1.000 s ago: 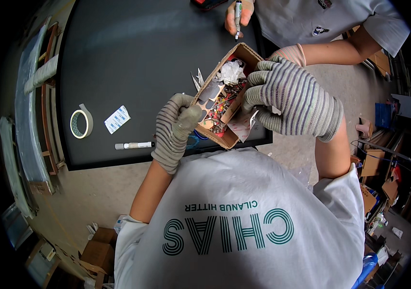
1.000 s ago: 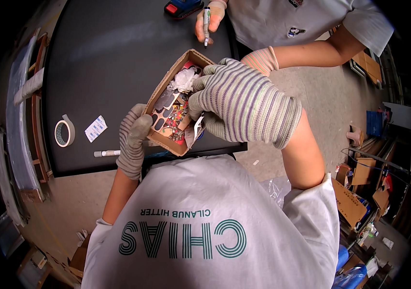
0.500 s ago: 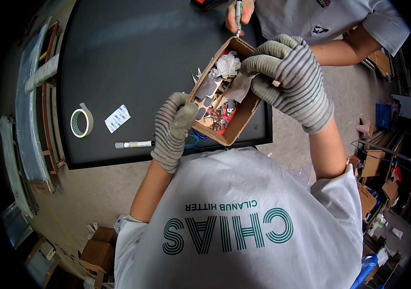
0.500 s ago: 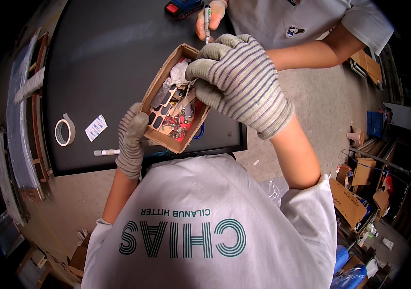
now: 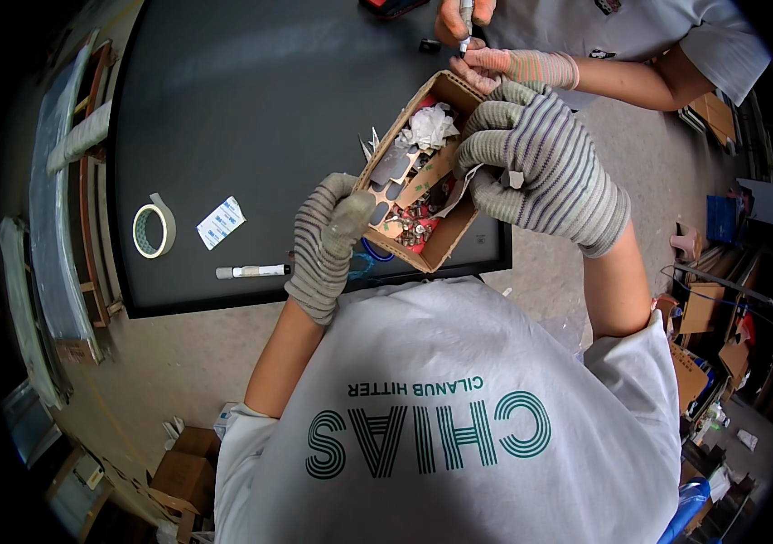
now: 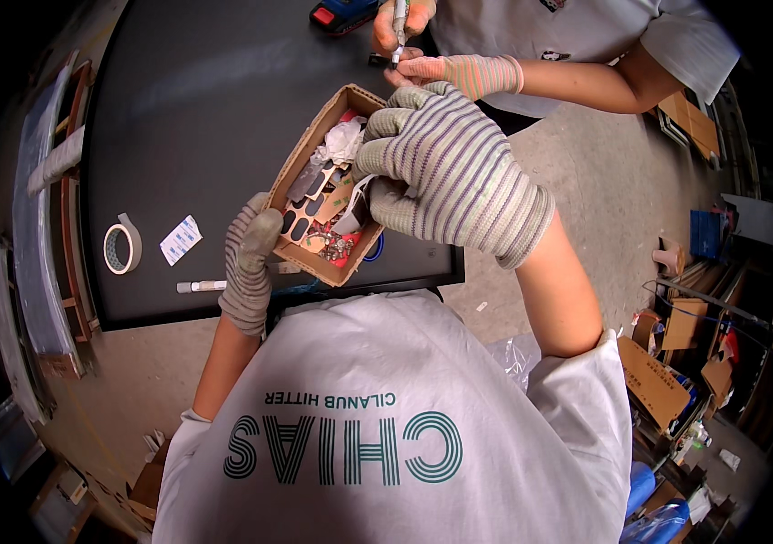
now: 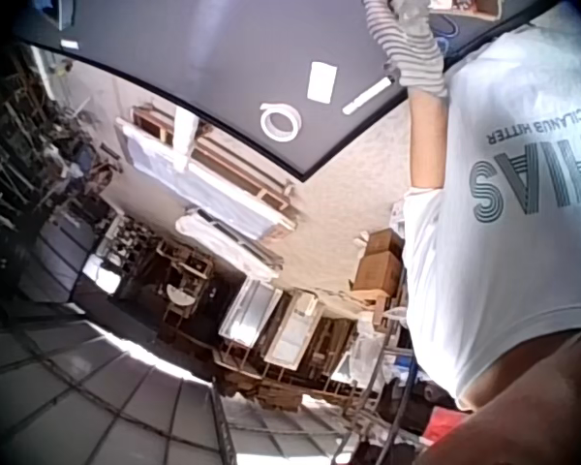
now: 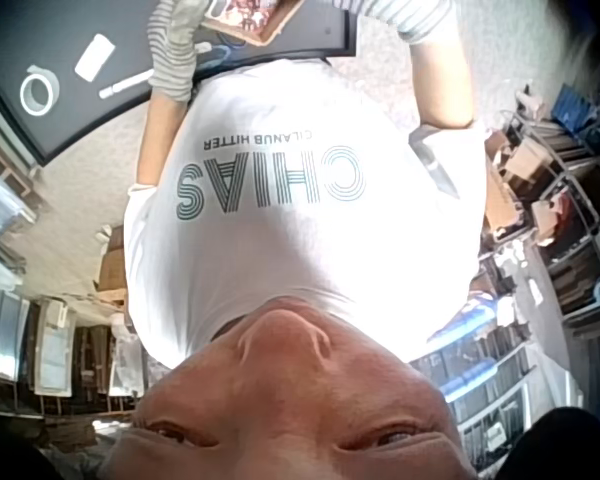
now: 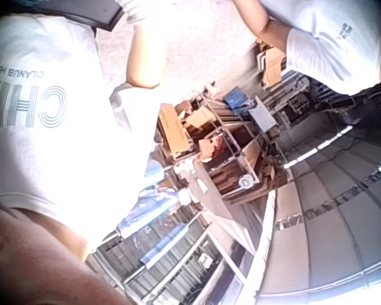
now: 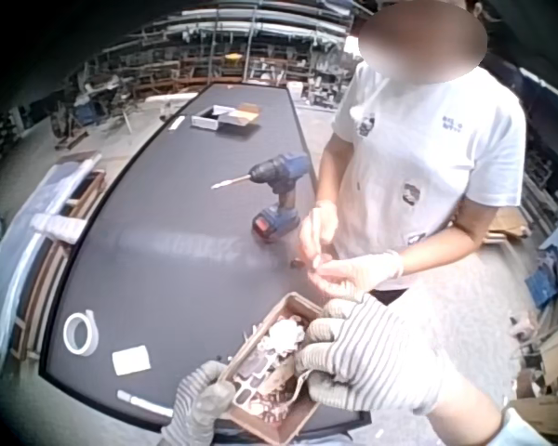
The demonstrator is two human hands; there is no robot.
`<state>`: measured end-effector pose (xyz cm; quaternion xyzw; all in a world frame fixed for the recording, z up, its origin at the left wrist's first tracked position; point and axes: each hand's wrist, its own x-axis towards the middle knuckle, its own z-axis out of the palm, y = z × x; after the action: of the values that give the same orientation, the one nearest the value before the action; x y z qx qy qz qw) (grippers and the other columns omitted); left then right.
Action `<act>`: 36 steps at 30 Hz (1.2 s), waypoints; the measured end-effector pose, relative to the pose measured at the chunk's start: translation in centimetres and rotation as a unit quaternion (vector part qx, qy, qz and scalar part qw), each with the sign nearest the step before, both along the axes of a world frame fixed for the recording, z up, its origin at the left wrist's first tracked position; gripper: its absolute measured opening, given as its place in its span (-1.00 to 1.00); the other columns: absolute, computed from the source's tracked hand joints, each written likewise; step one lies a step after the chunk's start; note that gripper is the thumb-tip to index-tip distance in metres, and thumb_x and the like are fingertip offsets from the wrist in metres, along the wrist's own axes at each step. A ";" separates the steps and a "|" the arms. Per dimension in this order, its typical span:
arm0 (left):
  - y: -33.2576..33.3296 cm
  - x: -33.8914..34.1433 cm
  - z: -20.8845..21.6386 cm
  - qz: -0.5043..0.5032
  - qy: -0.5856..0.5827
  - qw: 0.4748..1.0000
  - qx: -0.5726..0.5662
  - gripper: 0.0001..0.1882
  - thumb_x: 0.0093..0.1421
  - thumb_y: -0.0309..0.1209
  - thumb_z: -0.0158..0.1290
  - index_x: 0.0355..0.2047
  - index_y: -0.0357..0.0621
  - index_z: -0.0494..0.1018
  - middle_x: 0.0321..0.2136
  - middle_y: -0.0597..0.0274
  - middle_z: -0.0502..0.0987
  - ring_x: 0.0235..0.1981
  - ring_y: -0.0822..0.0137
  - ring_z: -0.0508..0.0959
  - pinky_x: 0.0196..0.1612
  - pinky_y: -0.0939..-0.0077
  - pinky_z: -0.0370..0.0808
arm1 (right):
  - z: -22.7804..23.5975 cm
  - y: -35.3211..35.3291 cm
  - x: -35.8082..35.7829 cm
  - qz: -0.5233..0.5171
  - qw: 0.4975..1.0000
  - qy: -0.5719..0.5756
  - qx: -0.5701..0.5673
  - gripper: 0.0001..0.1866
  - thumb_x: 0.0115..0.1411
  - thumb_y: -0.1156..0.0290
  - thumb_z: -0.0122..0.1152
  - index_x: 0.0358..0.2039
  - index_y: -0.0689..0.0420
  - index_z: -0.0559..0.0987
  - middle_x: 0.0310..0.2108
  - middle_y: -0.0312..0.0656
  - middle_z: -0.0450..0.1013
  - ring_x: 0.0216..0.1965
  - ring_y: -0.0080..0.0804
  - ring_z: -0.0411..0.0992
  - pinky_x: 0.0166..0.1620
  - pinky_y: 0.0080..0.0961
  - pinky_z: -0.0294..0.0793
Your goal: The person retrieves a small cardboard box from a cluttered shelf, walks to a workbench, and sorts through small hardware items inside. They pick up and examine several pieces, then return the box to the shelf and briefly rummage through another container.
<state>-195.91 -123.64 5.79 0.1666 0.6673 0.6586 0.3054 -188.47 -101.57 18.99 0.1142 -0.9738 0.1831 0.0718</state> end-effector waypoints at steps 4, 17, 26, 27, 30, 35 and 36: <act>-0.2 0.1 0.3 0.004 -0.045 0.999 -0.005 -0.54 0.10 0.00 0.04 -0.31 -0.19 0.46 -0.52 0.37 0.43 -0.49 0.58 0.37 -0.51 0.71 0.32 | -0.8 -0.1 -0.2 -0.003 0.998 0.037 0.042 -0.75 -0.22 0.30 0.31 -0.44 0.04 0.62 -0.45 -0.27 0.46 -0.29 -0.28 0.42 -0.17 -0.32 0.40; -1.0 0.2 -0.4 0.024 -0.097 0.995 -0.026 -0.30 0.04 0.12 0.05 -0.03 -0.23 0.38 -0.30 0.28 0.48 -0.42 0.56 0.44 -0.56 0.74 0.37 | -1.1 0.5 -0.2 -0.085 0.985 0.142 0.050 -0.77 -0.22 0.36 0.30 -0.44 -0.01 0.62 -0.44 -0.32 0.48 -0.32 -0.30 0.43 -0.17 -0.34 0.38; -1.1 0.0 -0.5 0.016 -0.080 0.996 -0.031 -0.27 0.01 0.14 0.06 -0.04 -0.25 0.37 -0.30 0.23 0.48 -0.44 0.57 0.44 -0.60 0.80 0.35 | -0.8 0.6 0.1 -0.109 0.984 0.132 -0.043 -0.81 -0.17 0.41 0.23 -0.45 0.06 0.63 -0.49 -0.27 0.49 -0.38 -0.31 0.43 -0.20 -0.39 0.38; -0.9 0.1 -0.6 0.033 -0.082 0.996 -0.025 -0.28 0.01 0.14 0.06 -0.04 -0.25 0.37 -0.31 0.24 0.47 -0.45 0.57 0.44 -0.60 0.79 0.35 | -0.6 0.7 0.2 -0.118 0.983 0.127 -0.054 -0.81 -0.16 0.41 0.23 -0.44 0.07 0.63 -0.49 -0.27 0.49 -0.38 -0.31 0.42 -0.21 -0.41 0.38; -0.7 0.3 -1.1 0.060 -0.085 0.994 -0.014 -0.29 0.00 0.16 0.05 -0.08 -0.23 0.40 -0.36 0.28 0.47 -0.47 0.57 0.43 -0.60 0.75 0.34 | -0.5 1.3 0.8 -0.156 0.970 0.147 -0.114 -0.81 -0.13 0.45 0.24 -0.41 0.09 0.63 -0.48 -0.26 0.49 -0.38 -0.33 0.42 -0.24 -0.45 0.40; -0.7 0.0 0.4 0.020 -0.093 0.995 -0.030 -0.35 0.01 0.17 0.04 -0.17 -0.19 0.44 -0.44 0.33 0.43 -0.49 0.57 0.40 -0.60 0.71 0.34 | 0.1 2.0 2.4 -0.206 0.947 0.164 -0.185 -0.78 -0.08 0.45 0.29 -0.35 0.11 0.64 -0.39 -0.26 0.50 -0.28 -0.47 0.44 -0.19 -0.54 0.41; -0.6 0.0 1.0 0.013 -0.101 0.994 -0.040 -0.36 0.01 0.17 0.04 -0.19 -0.19 0.44 -0.44 0.34 0.43 -0.49 0.57 0.40 -0.60 0.71 0.34 | 0.1 2.0 2.7 -0.217 0.942 0.178 -0.186 -0.78 -0.08 0.45 0.29 -0.34 0.12 0.64 -0.38 -0.25 0.50 -0.28 -0.46 0.44 -0.19 -0.54 0.41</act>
<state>-195.93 -124.27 6.77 0.0784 0.6611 0.6483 0.3694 -185.77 -99.57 19.05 -0.0846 -0.8949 0.3180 0.3015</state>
